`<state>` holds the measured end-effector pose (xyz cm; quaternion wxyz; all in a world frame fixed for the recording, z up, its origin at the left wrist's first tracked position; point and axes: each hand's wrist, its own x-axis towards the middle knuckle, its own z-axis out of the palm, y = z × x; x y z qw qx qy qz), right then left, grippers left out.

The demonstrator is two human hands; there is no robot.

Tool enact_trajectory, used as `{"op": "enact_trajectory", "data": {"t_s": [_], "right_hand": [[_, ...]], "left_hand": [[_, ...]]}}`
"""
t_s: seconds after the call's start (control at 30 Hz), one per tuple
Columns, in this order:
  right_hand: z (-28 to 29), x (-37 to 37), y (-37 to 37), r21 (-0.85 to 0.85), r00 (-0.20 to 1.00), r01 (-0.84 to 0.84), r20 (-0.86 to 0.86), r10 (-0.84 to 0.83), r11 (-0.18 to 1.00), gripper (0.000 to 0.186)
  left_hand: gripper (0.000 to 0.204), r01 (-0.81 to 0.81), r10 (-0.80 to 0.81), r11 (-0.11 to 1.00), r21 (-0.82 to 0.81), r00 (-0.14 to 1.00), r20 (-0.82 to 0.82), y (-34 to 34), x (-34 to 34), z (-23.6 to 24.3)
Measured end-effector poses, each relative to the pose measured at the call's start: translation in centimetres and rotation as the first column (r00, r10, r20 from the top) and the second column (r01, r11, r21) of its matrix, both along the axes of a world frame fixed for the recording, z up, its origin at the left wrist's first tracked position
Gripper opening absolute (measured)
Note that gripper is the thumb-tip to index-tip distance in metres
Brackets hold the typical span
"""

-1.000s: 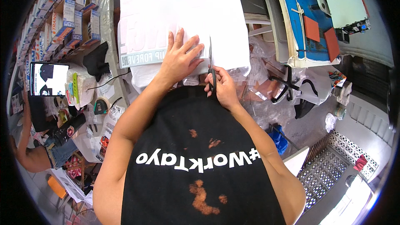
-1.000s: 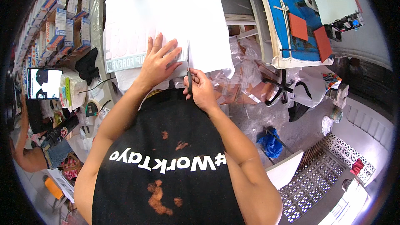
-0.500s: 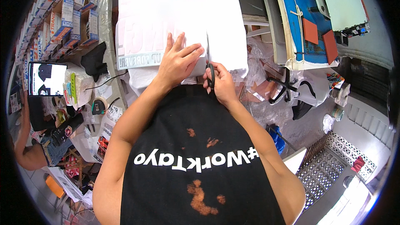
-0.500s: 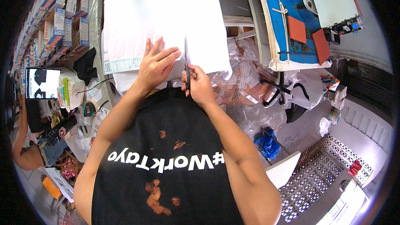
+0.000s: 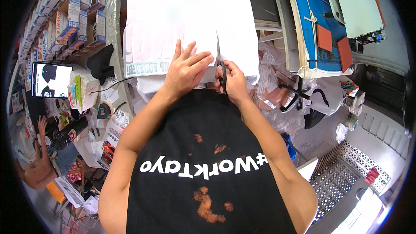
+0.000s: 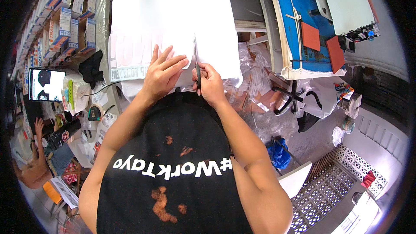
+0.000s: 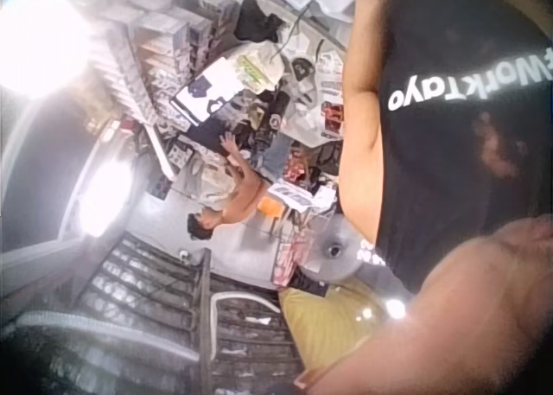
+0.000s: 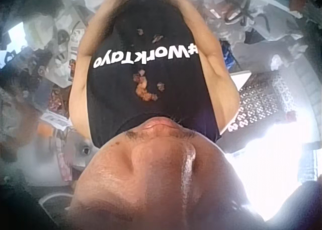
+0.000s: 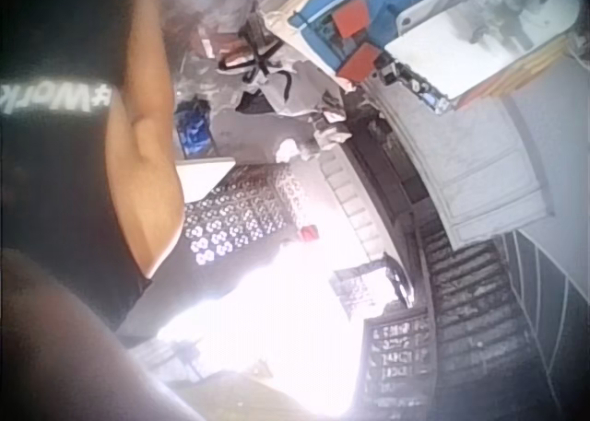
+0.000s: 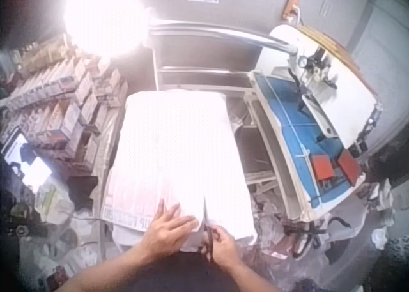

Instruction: The person prepares and prints graphics onto shirts by cutting a transfer sheet, positioning it on a shirt using a heat press machine, and then organizing shirt labels in a storage rack.

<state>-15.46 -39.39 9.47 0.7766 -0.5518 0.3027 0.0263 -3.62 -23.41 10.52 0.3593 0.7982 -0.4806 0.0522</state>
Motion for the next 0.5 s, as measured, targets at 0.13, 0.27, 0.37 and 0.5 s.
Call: {"op": "enact_trajectory", "data": {"t_s": [0.13, 0.27, 0.37, 0.5], "right_hand": [[0.4, 0.6, 0.0, 0.013, 1.000, 0.008, -0.017, -0.007, 1.000, 0.033], [0.9, 1.6, 0.4, 0.016, 0.999, 0.038, -0.011, -0.038, 0.999, 0.037], [1.1, 2.8, 0.2, 0.011, 0.996, 0.076, 0.042, -0.077, 0.997, 0.034], [1.1, 3.6, -0.2, -0.003, 0.997, 0.075, 0.002, -0.075, 0.997, 0.030]], "left_hand": [[0.029, 0.008, -0.008, 1.000, -0.018, 1.000, -0.008, 0.1, 0.1, 0.5], [0.028, 0.020, -0.028, 0.993, -0.119, 0.997, -0.066, -0.1, 0.1, 0.9], [0.028, 0.019, -0.031, 0.988, -0.152, 0.996, -0.079, 0.0, -0.3, 1.6], [0.027, 0.012, -0.026, 0.986, -0.168, 0.996, -0.082, 0.3, -0.5, 2.5]]}}
